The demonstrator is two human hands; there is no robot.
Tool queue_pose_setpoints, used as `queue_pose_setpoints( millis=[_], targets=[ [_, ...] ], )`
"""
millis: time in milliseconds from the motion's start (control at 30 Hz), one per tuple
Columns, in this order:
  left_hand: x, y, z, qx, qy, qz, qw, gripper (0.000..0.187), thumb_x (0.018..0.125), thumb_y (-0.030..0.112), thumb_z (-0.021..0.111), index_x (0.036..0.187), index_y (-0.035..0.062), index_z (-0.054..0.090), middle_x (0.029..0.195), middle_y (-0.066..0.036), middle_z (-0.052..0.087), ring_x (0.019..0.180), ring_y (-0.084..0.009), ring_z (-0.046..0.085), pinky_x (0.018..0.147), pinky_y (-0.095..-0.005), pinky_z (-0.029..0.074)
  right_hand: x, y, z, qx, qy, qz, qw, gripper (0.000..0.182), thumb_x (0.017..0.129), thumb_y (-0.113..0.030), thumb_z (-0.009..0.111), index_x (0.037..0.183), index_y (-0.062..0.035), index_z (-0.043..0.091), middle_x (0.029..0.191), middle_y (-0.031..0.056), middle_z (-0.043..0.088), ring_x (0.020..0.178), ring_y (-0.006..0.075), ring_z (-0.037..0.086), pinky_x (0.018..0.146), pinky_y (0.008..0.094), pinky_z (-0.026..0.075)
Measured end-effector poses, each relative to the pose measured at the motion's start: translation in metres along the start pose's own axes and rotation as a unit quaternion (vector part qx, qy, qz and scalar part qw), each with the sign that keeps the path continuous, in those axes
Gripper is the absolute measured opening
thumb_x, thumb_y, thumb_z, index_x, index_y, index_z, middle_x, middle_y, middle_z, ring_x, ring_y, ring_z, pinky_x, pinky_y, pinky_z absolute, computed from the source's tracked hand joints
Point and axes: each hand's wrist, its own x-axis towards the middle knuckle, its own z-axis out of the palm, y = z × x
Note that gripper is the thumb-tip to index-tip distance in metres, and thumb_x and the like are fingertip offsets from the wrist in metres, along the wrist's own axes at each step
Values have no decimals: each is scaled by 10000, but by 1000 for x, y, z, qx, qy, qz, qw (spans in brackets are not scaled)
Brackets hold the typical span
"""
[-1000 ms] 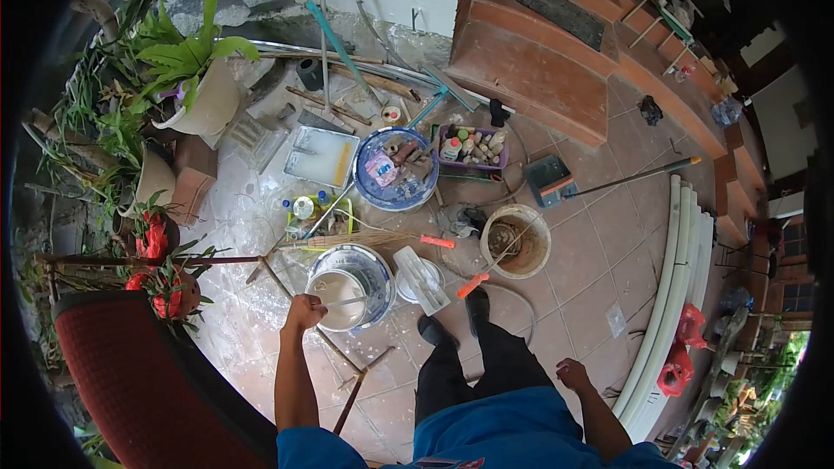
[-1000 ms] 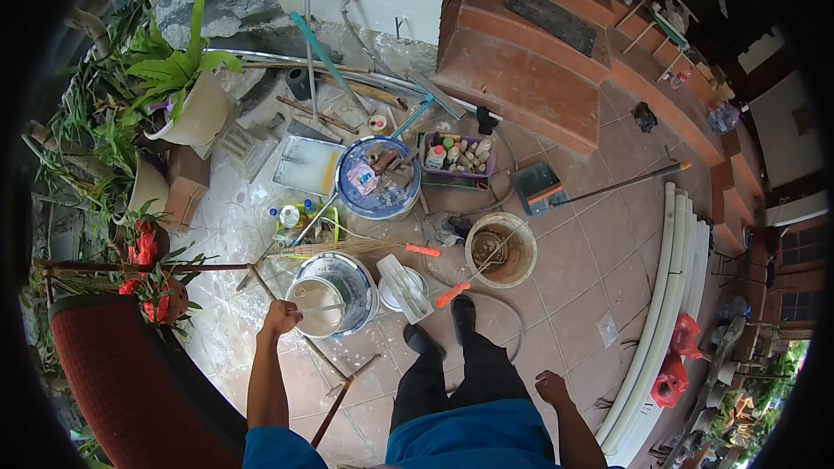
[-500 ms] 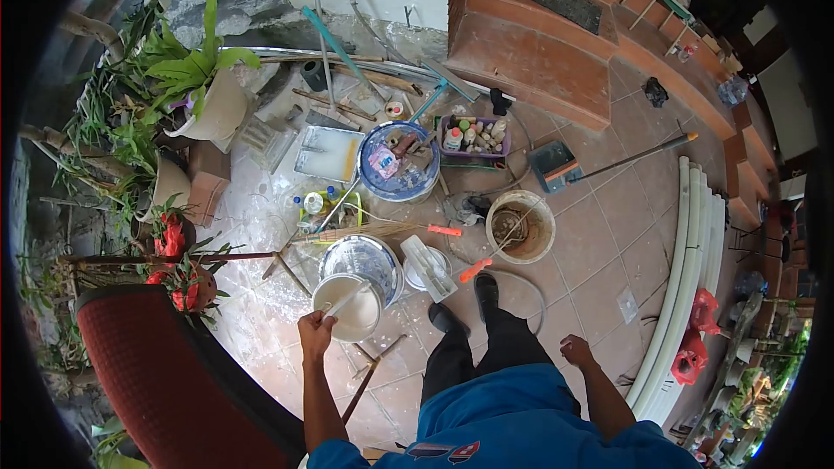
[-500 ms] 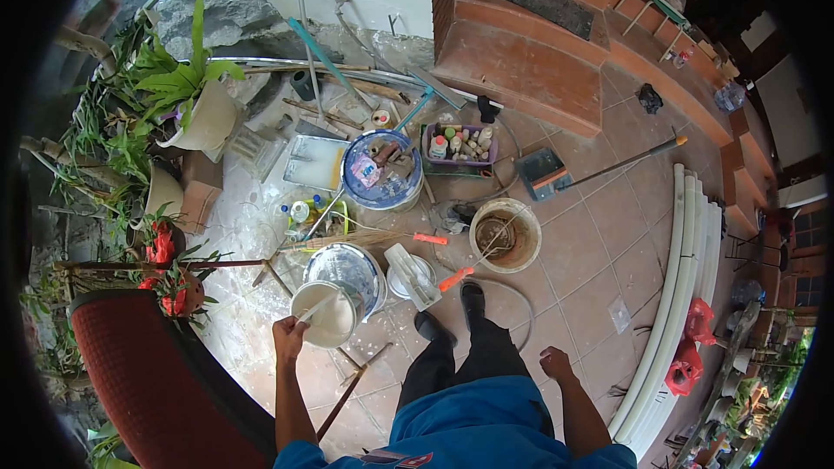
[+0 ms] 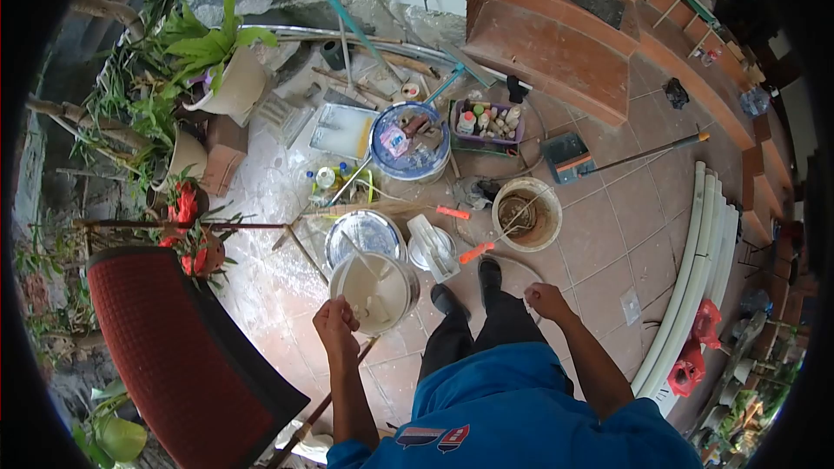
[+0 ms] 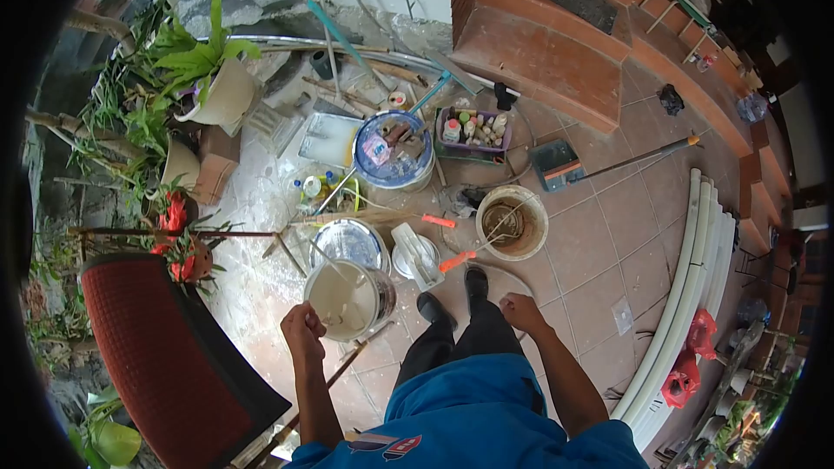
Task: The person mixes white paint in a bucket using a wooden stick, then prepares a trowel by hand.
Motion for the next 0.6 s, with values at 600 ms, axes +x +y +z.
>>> queue_pose_setpoints(
  millis=[600],
  targets=[
    [18,-56,30,-111,74,40,990,218,860,128,508,652,62,497,548,17,404,435,-65,318,421,-224,280,26,-15,-2,-36,-96,-68,992,187,825,-182,556,846,-5,612,742,151,631,696,237,631,642,326,484]
  ],
)
